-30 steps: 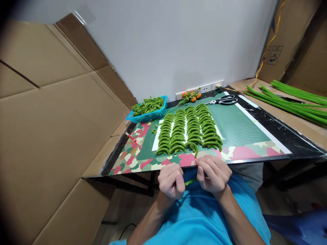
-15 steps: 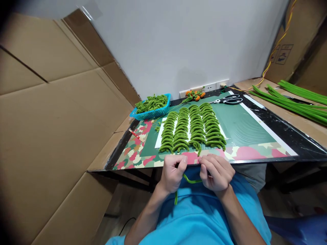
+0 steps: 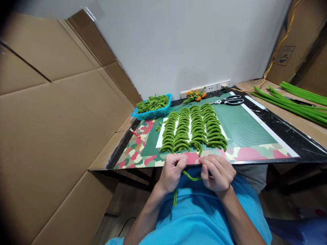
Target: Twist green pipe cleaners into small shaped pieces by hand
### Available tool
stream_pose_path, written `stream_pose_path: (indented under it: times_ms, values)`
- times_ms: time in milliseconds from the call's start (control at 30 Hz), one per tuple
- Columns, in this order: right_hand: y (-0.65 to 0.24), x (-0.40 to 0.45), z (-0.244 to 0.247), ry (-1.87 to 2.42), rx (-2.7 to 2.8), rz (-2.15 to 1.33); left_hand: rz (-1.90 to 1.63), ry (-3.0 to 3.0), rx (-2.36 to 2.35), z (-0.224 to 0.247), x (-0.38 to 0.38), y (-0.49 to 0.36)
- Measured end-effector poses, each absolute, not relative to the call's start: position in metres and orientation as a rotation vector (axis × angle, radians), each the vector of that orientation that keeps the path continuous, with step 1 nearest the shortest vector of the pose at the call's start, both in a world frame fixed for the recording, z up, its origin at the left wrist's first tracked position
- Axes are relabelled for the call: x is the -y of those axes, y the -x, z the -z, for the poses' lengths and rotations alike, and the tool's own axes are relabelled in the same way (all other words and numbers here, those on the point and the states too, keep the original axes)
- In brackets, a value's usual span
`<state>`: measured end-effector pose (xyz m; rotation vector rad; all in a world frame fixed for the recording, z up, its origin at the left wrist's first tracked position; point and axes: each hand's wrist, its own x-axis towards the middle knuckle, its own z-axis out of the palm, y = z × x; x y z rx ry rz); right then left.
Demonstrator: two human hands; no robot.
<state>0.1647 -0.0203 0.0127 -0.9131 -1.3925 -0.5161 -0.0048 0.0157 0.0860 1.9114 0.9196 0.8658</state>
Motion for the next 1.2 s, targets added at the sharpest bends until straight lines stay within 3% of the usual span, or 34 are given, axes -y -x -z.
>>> stream_pose_path:
  times_ms: [1200]
  values:
    - [-0.1654, 0.0197, -0.0109, 0.916, 1.388, 0.523, -0.763, -1.887, -0.898, -0.0865, -0.0166, 0.0094]
